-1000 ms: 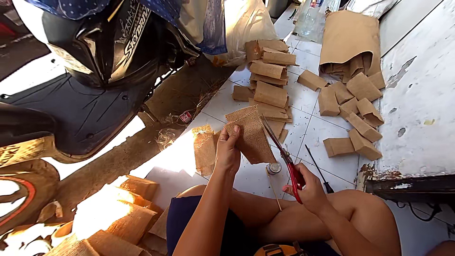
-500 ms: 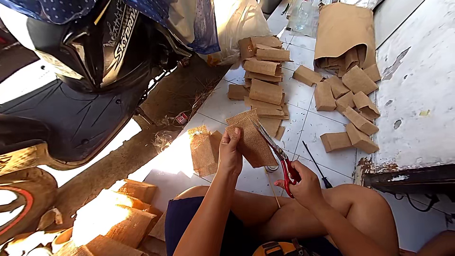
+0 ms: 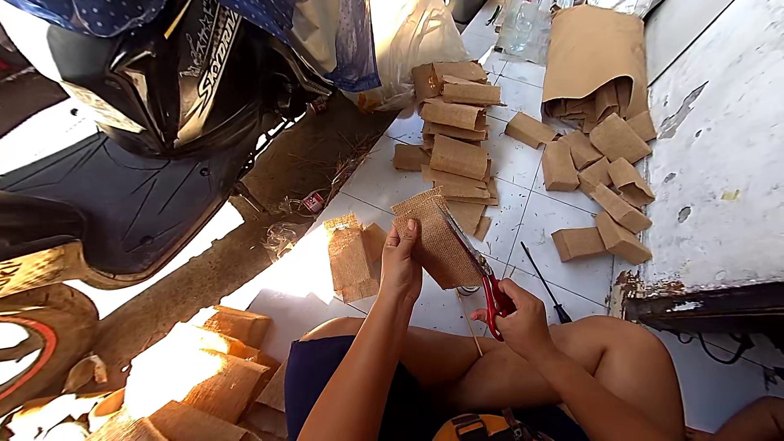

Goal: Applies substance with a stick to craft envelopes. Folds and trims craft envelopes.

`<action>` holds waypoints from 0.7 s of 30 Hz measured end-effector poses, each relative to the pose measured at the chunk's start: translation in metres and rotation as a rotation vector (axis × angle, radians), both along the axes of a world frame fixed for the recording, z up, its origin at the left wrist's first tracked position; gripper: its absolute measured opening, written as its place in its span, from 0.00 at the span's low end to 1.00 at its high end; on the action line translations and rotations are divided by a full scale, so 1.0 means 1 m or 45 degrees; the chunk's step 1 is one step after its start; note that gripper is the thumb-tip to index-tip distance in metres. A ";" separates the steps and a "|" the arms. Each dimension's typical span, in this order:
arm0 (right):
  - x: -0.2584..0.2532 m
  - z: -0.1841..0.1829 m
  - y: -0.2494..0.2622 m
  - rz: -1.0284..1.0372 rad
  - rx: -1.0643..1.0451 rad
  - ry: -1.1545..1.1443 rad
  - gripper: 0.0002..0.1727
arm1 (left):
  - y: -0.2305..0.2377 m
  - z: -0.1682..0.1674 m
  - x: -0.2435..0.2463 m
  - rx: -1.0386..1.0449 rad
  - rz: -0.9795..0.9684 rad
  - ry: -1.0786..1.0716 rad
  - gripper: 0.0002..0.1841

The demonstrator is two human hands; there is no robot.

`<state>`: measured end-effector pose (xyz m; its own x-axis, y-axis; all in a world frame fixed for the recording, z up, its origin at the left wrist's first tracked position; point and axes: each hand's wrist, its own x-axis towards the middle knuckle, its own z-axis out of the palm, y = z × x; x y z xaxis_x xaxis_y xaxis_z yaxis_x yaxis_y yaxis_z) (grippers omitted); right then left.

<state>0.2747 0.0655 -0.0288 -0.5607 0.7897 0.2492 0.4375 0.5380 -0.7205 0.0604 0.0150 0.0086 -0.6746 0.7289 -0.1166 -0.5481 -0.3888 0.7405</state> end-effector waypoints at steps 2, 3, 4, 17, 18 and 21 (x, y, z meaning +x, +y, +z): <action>-0.001 -0.002 0.000 0.004 0.004 0.022 0.31 | 0.000 0.000 0.000 0.005 -0.001 0.001 0.11; -0.001 -0.003 0.000 0.008 0.007 0.033 0.31 | 0.000 0.000 0.000 0.004 -0.001 0.001 0.11; -0.001 -0.003 -0.001 0.010 0.009 0.044 0.31 | 0.000 0.000 0.000 0.002 -0.003 0.002 0.11; -0.001 0.002 0.000 0.106 -0.343 0.350 0.28 | 0.000 0.001 0.003 -0.061 -0.075 0.080 0.11; -0.001 0.003 0.003 0.103 -0.430 0.402 0.28 | -0.001 0.001 0.002 -0.097 -0.099 0.135 0.11; 0.010 0.012 0.024 0.088 -0.538 0.411 0.28 | -0.006 0.003 -0.003 -0.221 -0.164 0.292 0.14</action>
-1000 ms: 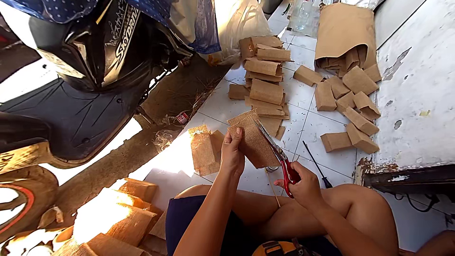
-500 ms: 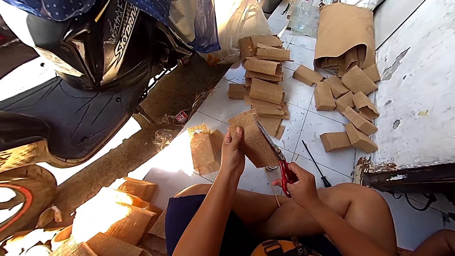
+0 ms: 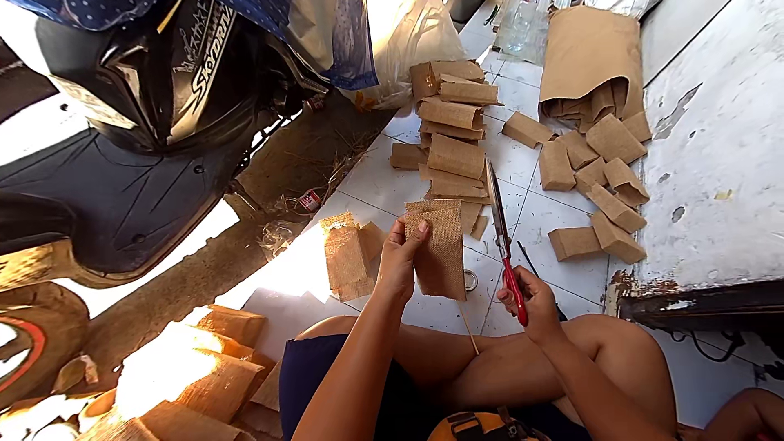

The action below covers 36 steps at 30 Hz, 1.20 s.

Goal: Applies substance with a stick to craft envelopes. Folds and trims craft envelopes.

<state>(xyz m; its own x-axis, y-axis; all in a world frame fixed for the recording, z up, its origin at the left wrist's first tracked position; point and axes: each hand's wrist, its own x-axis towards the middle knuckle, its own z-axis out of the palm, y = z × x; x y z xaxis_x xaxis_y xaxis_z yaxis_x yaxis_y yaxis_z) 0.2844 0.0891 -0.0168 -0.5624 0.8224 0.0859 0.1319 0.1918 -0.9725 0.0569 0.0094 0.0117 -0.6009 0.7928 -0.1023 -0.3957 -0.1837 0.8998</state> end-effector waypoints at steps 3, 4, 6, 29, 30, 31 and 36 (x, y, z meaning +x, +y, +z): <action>0.025 0.014 0.035 0.136 0.086 -0.216 0.37 | -0.004 0.006 -0.005 -0.084 -0.009 0.113 0.11; 0.036 0.020 0.045 0.172 0.140 -0.332 0.41 | -0.005 0.007 -0.007 -0.094 -0.009 0.143 0.10; 0.054 0.035 0.062 0.145 0.239 -0.574 0.42 | -0.006 0.008 -0.011 -0.106 -0.020 0.194 0.08; 0.075 0.055 0.067 0.544 0.080 -0.775 0.33 | -0.012 0.011 -0.020 -0.201 -0.221 0.413 0.10; 0.075 0.055 0.067 0.546 0.073 -0.759 0.33 | -0.012 0.011 -0.020 -0.203 -0.221 0.419 0.10; 0.074 0.056 0.066 0.544 0.073 -0.742 0.33 | -0.012 0.012 -0.020 -0.207 -0.221 0.428 0.10; 0.072 0.058 0.063 0.520 0.060 -0.724 0.31 | -0.011 0.012 -0.020 -0.230 -0.231 0.478 0.09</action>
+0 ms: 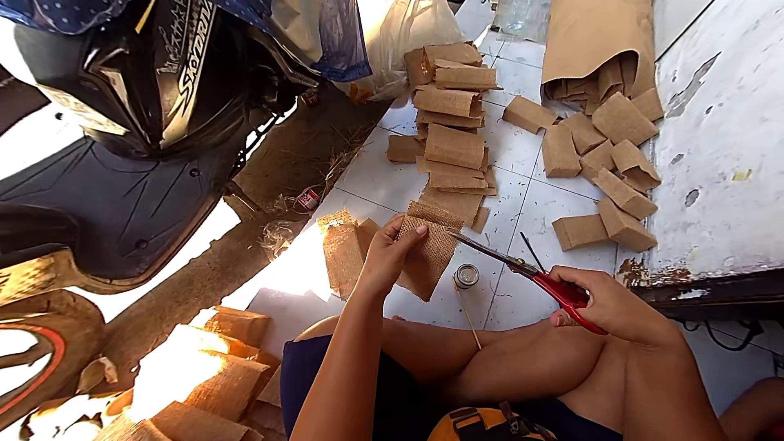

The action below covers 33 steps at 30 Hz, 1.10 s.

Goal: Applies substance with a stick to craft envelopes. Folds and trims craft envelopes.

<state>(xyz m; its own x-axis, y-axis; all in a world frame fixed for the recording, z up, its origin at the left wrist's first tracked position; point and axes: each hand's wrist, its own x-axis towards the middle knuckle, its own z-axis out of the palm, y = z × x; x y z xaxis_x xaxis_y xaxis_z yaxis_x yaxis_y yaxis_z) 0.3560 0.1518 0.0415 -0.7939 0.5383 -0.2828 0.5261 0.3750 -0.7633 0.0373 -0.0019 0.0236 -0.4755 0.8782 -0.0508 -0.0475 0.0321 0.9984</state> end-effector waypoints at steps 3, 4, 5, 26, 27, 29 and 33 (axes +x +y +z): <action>-0.001 0.001 -0.002 -0.022 0.000 -0.023 0.29 | 0.000 0.000 0.001 -0.008 -0.022 0.008 0.09; -0.002 0.001 -0.003 -0.029 0.003 -0.026 0.28 | 0.000 0.000 0.001 -0.012 -0.025 0.010 0.09; -0.002 0.001 -0.003 -0.032 0.007 -0.026 0.28 | 0.000 0.000 0.001 -0.015 -0.027 0.009 0.09; -0.011 -0.014 -0.004 -0.386 0.940 -0.130 0.44 | 0.000 -0.011 -0.011 0.226 -0.473 0.115 0.13; -0.012 -0.014 -0.005 -0.367 0.967 -0.125 0.44 | 0.002 -0.011 -0.009 0.215 -0.512 0.143 0.13; -0.014 -0.014 -0.007 -0.336 1.046 -0.097 0.43 | 0.003 -0.012 -0.008 0.208 -0.543 0.172 0.12; -0.014 -0.014 -0.007 -0.295 1.148 -0.022 0.40 | 0.003 -0.014 -0.012 0.216 -0.510 0.123 0.12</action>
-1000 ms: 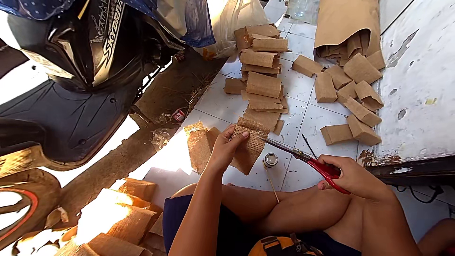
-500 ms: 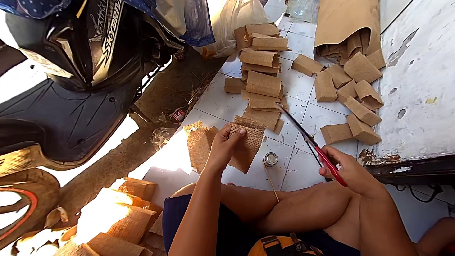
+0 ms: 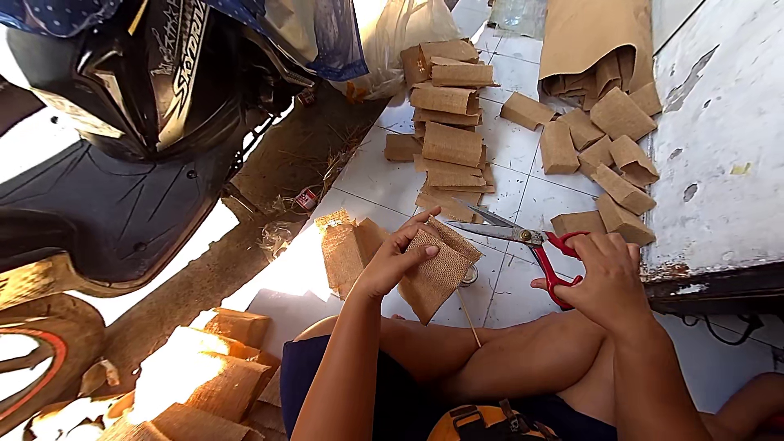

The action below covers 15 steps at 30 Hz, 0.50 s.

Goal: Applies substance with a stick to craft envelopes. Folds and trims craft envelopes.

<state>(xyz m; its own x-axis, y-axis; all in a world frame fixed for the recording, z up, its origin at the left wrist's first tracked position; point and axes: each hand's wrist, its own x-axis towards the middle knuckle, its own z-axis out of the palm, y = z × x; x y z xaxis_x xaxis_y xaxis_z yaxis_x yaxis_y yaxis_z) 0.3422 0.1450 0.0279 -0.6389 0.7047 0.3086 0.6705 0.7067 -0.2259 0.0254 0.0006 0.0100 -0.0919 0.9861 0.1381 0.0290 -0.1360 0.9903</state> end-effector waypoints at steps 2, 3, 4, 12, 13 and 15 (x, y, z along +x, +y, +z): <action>0.000 0.001 -0.001 0.038 0.011 0.016 0.40 | 0.001 -0.002 -0.001 -0.019 -0.050 -0.097 0.13; 0.000 0.001 -0.002 0.057 0.011 0.023 0.40 | 0.001 -0.003 -0.001 -0.030 -0.078 -0.160 0.14; 0.000 0.001 -0.002 0.072 0.015 0.028 0.39 | 0.001 -0.004 -0.001 -0.034 -0.091 -0.215 0.14; 0.003 0.001 0.000 0.103 -0.034 0.040 0.39 | -0.005 0.001 -0.005 -0.069 -0.064 -0.308 0.19; 0.004 0.000 0.001 0.104 -0.043 0.049 0.40 | -0.006 0.002 -0.005 -0.056 -0.032 -0.326 0.19; 0.007 0.000 0.004 0.090 -0.039 0.054 0.40 | -0.008 0.003 -0.007 -0.025 0.021 -0.379 0.20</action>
<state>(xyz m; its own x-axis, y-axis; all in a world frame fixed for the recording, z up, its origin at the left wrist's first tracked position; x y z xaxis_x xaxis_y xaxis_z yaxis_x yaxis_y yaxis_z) 0.3488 0.1489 0.0281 -0.6739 0.6681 0.3155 0.6086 0.7441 -0.2755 0.0179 -0.0076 0.0133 -0.1418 0.9864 0.0834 -0.2608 -0.1185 0.9581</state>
